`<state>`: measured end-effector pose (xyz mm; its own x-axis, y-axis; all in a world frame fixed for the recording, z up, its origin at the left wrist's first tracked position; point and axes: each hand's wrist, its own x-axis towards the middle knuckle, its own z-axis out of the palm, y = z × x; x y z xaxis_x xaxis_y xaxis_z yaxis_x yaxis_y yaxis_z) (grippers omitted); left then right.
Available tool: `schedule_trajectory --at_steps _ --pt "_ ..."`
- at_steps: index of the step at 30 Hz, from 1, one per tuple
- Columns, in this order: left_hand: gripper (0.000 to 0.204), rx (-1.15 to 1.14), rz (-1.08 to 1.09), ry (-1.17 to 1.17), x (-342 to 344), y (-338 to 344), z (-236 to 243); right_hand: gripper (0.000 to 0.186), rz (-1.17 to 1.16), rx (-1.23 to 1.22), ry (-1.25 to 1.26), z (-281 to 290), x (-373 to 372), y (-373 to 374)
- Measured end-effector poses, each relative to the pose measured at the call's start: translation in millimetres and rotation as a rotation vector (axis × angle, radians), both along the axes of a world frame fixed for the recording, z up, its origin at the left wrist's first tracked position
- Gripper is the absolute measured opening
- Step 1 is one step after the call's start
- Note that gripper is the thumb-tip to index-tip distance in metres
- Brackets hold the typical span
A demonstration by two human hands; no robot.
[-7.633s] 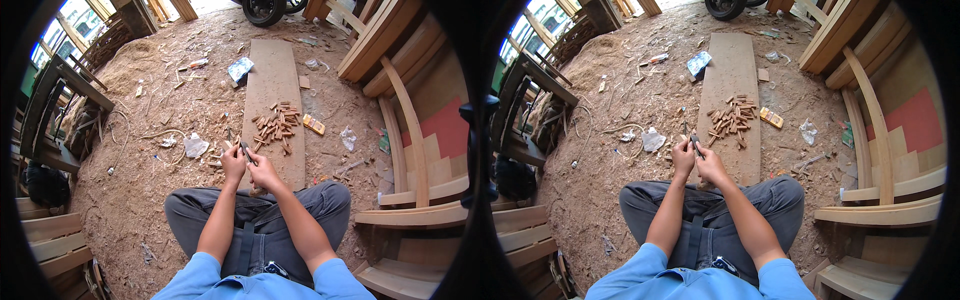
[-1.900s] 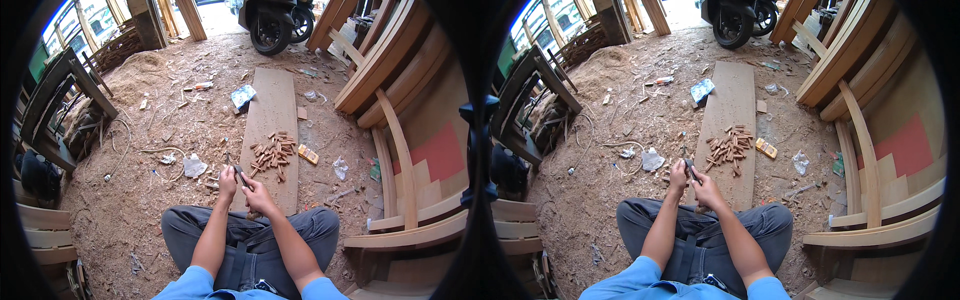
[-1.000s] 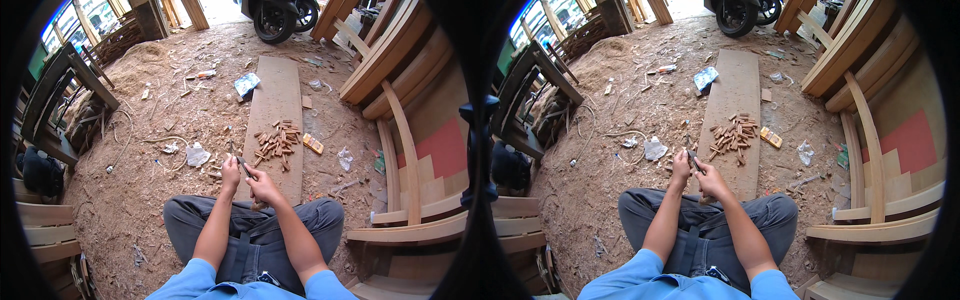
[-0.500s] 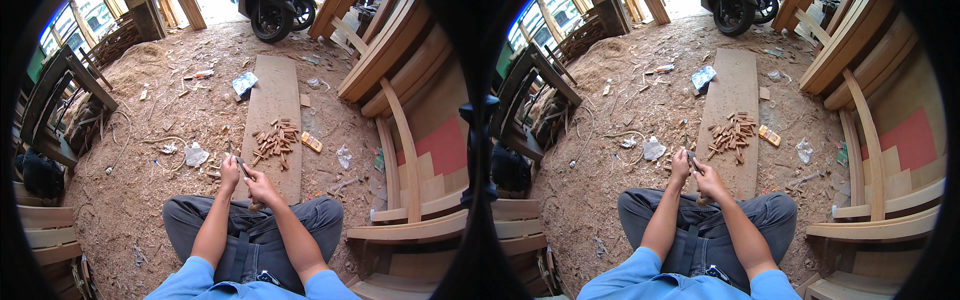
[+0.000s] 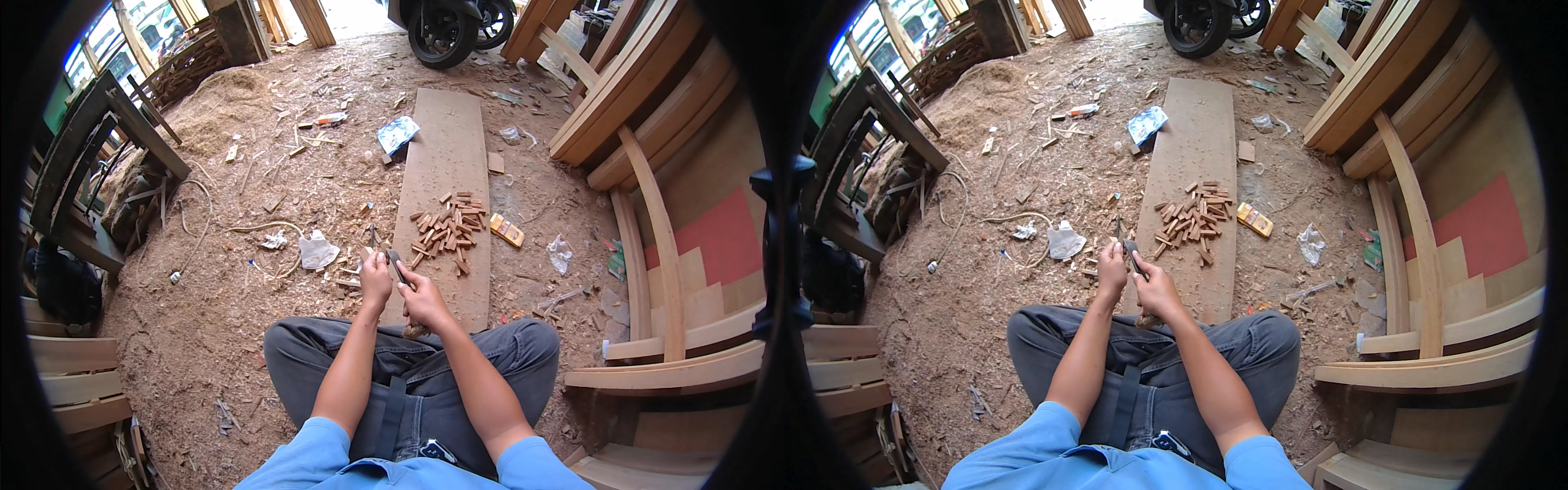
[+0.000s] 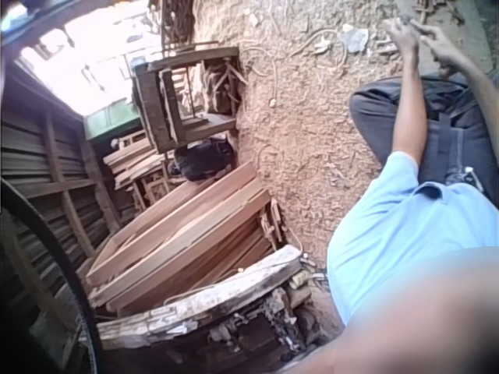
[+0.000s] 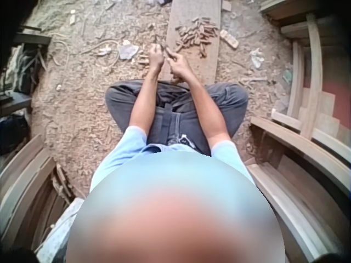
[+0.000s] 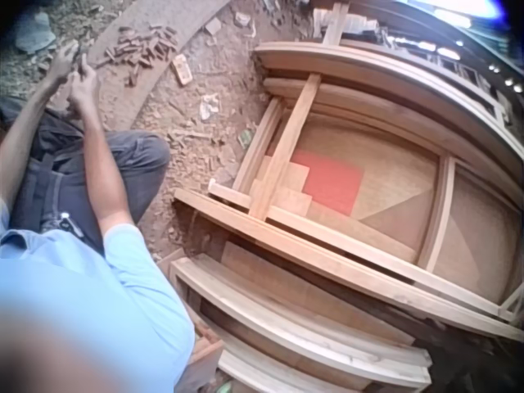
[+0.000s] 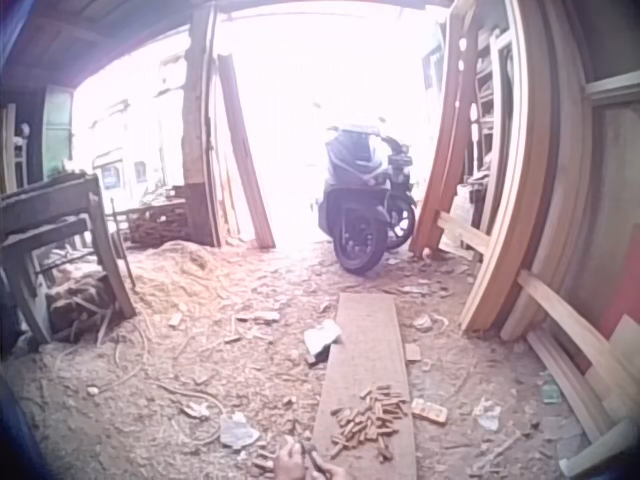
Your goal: The person sits on the floor and uses a knife to shave and shape small wooden pieces. They repeatedly pick up pieces, pare them with the blade, and place them back on a board.
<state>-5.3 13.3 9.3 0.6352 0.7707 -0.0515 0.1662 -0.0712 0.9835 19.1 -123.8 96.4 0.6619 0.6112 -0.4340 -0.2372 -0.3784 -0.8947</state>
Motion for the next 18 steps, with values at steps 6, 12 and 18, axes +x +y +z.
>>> schedule_trajectory --at_steps 6,12,18 --pt "0.029 -0.097 0.028 0.056 -4 2 4 0.051 0.090 0.005 0.017 6 1 -1" --pt "0.030 0.005 0.004 -0.011 -4 0 6 0.052 0.093 0.011 0.036 14 -2 -5" --pt "0.028 0.075 -0.028 -0.023 -3 -4 7 0.050 0.013 0.009 0.026 7 1 -5"
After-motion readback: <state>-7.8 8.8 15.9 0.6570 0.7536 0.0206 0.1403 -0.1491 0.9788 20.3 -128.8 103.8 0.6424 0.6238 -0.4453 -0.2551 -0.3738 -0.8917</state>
